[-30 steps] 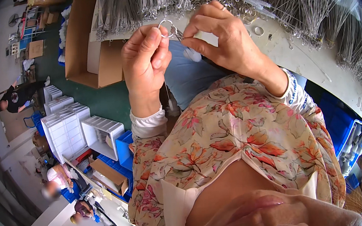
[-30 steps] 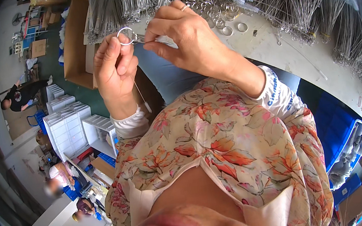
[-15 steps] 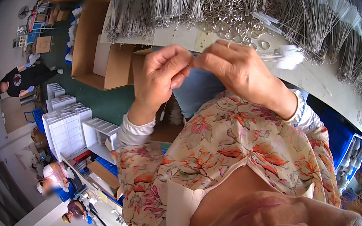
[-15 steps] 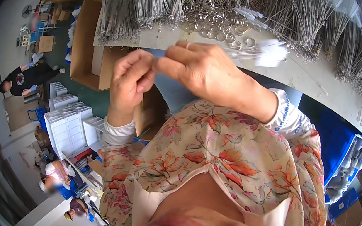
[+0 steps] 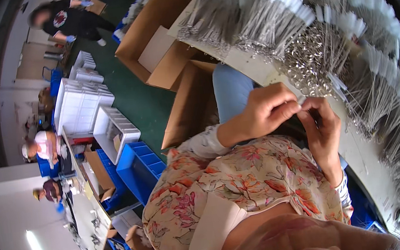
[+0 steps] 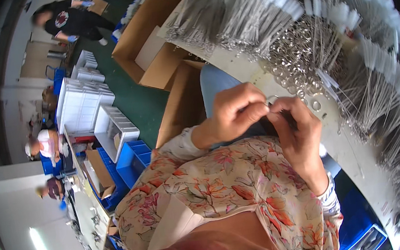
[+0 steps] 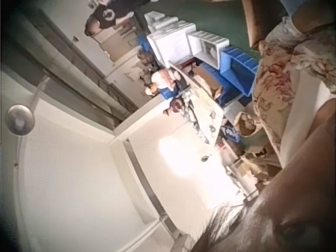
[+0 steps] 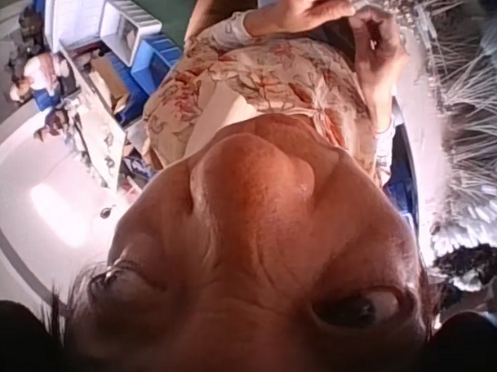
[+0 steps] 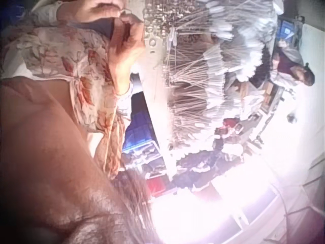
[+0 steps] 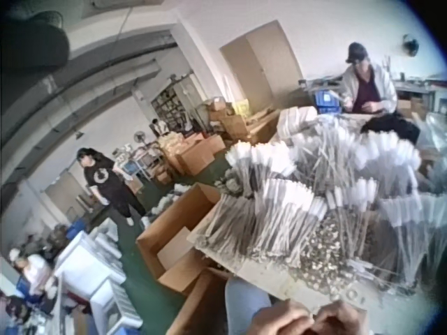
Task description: Manually assembling white nylon bottle brushes by attaching them to metal rings.
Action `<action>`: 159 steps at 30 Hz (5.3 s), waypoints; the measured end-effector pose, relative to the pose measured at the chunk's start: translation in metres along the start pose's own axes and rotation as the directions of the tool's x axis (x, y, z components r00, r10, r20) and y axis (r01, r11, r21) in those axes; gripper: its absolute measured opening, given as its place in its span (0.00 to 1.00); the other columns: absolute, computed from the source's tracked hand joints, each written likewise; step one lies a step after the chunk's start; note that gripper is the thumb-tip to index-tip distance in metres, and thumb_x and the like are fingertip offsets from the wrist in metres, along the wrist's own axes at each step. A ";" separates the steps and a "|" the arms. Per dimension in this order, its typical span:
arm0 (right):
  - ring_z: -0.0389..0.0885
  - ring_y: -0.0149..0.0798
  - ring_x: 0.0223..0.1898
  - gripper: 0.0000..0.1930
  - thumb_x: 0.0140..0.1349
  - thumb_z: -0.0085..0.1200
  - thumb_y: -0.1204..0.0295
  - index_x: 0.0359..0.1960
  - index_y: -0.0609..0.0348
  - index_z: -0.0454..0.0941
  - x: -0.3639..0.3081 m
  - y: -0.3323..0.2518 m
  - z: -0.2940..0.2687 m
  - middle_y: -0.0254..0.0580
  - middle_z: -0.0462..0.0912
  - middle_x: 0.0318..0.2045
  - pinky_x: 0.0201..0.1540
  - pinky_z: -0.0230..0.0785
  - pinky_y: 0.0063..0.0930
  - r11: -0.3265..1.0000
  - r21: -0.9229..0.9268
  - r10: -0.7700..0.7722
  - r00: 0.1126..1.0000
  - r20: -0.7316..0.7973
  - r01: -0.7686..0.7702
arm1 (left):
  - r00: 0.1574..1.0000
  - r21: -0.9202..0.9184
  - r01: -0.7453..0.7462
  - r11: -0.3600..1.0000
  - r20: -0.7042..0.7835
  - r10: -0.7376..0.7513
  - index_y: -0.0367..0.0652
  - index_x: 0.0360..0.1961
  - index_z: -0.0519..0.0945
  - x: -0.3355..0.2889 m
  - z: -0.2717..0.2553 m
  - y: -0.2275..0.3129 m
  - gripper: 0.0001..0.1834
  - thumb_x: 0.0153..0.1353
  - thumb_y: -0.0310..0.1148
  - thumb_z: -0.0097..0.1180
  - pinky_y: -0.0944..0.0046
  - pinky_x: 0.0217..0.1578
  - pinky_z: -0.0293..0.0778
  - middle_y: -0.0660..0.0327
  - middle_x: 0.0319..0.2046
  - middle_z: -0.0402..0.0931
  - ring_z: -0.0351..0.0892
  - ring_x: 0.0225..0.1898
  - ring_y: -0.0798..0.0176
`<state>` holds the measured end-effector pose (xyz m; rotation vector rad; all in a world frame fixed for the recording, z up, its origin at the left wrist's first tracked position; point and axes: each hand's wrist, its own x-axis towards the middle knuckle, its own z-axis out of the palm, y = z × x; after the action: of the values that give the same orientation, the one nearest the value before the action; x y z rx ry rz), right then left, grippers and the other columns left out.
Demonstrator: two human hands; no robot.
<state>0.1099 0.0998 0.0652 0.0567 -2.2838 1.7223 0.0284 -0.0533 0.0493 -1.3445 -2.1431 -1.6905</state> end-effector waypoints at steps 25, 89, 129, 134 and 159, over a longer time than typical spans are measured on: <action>0.72 0.30 0.39 0.07 0.65 0.45 0.72 0.39 0.63 0.70 0.021 -0.009 0.012 0.38 0.74 0.36 0.45 0.65 0.23 0.838 0.534 -0.204 0.972 0.120 0.110 | 0.992 -0.025 0.083 0.996 -0.096 -0.085 0.41 0.41 0.77 -0.010 -0.017 0.012 0.21 0.46 0.34 0.69 0.75 0.17 0.53 0.69 0.24 0.71 0.58 0.17 0.79; 0.67 0.24 0.23 0.15 0.63 0.44 0.63 0.38 0.63 0.77 0.028 0.106 0.098 0.30 0.71 0.23 0.28 0.61 0.16 0.633 0.254 0.354 0.564 0.746 -0.732 | 0.978 0.497 -0.115 0.860 0.210 0.010 0.41 0.29 0.78 -0.093 -0.060 -0.039 0.09 0.50 0.34 0.62 0.65 0.18 0.68 0.63 0.19 0.70 0.70 0.18 0.62; 0.70 0.37 0.50 0.13 0.43 0.56 0.75 0.33 0.48 0.76 -0.003 0.125 -0.074 0.29 0.76 0.42 0.62 0.45 0.49 0.559 -0.828 -0.331 0.902 -0.276 -0.048 | 0.926 0.419 -0.297 0.858 0.345 0.152 0.43 0.24 0.80 0.116 0.122 -0.113 0.06 0.49 0.34 0.62 0.61 0.31 0.65 0.64 0.21 0.77 0.74 0.25 0.60; 0.71 0.36 0.51 0.11 0.46 0.56 0.75 0.34 0.48 0.75 -0.001 0.143 -0.080 0.28 0.77 0.39 0.63 0.43 0.52 0.554 -0.831 -0.338 0.896 -0.287 -0.057 | 0.908 0.703 -0.357 0.615 0.416 0.051 0.47 0.16 0.80 0.121 0.145 -0.124 0.14 0.46 0.45 0.63 0.57 0.32 0.61 0.64 0.16 0.75 0.75 0.25 0.59; 0.73 0.37 0.48 0.08 0.46 0.61 0.72 0.30 0.49 0.78 0.028 0.072 -0.055 0.30 0.79 0.33 0.61 0.47 0.47 0.805 -0.573 -0.333 0.917 -0.221 0.154 | 0.845 0.326 0.460 0.826 0.126 -0.520 0.26 0.39 0.70 0.370 -0.045 -0.003 0.20 0.63 0.39 0.42 0.59 0.27 0.81 0.38 0.29 0.75 0.81 0.29 0.48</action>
<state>0.0797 0.1764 0.0186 -0.0320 -2.3062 0.8312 -0.2162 0.1194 0.2714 -0.9758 -2.9252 -1.3262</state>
